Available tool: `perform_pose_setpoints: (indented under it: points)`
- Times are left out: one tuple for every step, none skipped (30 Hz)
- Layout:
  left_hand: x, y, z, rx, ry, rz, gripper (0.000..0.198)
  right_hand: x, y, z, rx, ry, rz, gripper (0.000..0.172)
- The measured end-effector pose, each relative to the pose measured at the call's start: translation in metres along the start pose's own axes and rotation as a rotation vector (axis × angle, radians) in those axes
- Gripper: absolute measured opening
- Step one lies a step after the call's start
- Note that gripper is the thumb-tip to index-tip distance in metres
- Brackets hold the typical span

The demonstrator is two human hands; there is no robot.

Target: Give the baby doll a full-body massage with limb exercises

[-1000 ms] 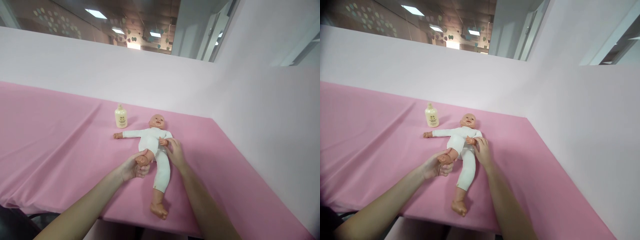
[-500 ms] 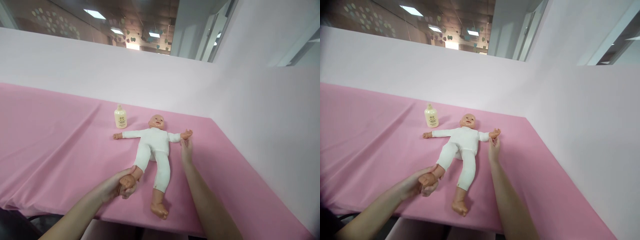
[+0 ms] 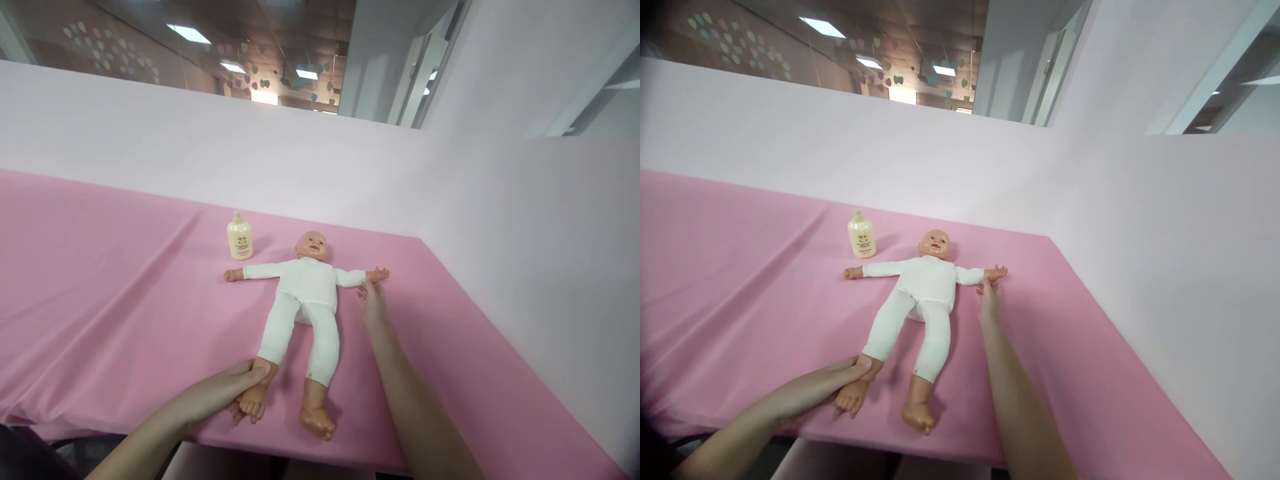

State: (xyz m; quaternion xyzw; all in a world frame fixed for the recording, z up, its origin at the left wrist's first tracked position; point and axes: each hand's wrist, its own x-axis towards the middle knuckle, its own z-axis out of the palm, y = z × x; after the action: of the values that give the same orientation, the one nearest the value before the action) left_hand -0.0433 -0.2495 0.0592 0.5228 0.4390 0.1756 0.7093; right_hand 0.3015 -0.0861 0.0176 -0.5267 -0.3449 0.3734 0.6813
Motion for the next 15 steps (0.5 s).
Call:
perform_pose_setpoints:
  points:
    - [-0.002, 0.000, -0.003, 0.020, 0.004, 0.003, 0.061, 0.001, 0.001, 0.000, -0.026, -0.012, -0.026, 0.056]
    - [-0.003, -0.001, -0.005, 0.038, 0.007, -0.004, 0.059, 0.002, 0.002, -0.001, -0.051, -0.020, -0.045, 0.059]
    - [-0.004, -0.003, -0.007, 0.059, 0.009, -0.021, 0.058, 0.003, 0.003, -0.001, -0.073, -0.024, -0.055, 0.060]
    - [-0.005, -0.006, -0.009, 0.087, 0.011, -0.040, 0.058, 0.005, 0.003, -0.001, -0.088, -0.020, -0.055, 0.062]
    - [-0.005, -0.008, -0.011, 0.124, 0.016, -0.059, 0.058, 0.006, 0.004, -0.002, -0.092, -0.008, -0.043, 0.065]
    - [-0.006, -0.009, -0.013, 0.167, 0.028, -0.070, 0.058, 0.007, 0.005, -0.002, -0.085, 0.010, -0.024, 0.069]
    - [-0.007, -0.008, -0.015, 0.212, 0.045, -0.069, 0.057, 0.007, 0.005, -0.002, -0.070, 0.029, -0.004, 0.073]
    - [-0.009, -0.005, -0.017, 0.258, 0.070, -0.057, 0.055, 0.007, 0.005, -0.002, -0.052, 0.045, 0.013, 0.079]
    - [-0.010, 0.000, -0.018, 0.301, 0.103, -0.034, 0.053, 0.006, 0.004, -0.002, -0.039, 0.052, 0.025, 0.084]
    - [-0.012, 0.007, -0.019, 0.341, 0.139, -0.002, 0.050, 0.006, 0.003, -0.002, -0.035, 0.048, 0.031, 0.088]
    - [-0.013, 0.016, -0.020, 0.376, 0.173, 0.035, 0.047, 0.005, 0.003, -0.002, -0.038, 0.038, 0.032, 0.090]
    - [-0.013, 0.027, -0.020, 0.408, 0.202, 0.071, 0.045, 0.004, 0.002, -0.002, -0.045, 0.029, 0.032, 0.091]
    - [-0.013, 0.039, -0.019, 0.436, 0.220, 0.118, 0.043, 0.004, 0.001, -0.003, -0.051, 0.025, 0.036, 0.090]
    - [-0.012, 0.052, -0.017, 0.459, 0.221, 0.164, 0.042, 0.003, 0.000, -0.003, -0.052, 0.023, 0.038, 0.089]
    - [-0.011, 0.065, -0.014, 0.481, 0.226, 0.210, 0.041, 0.003, -0.001, -0.004, -0.050, 0.022, 0.039, 0.086]
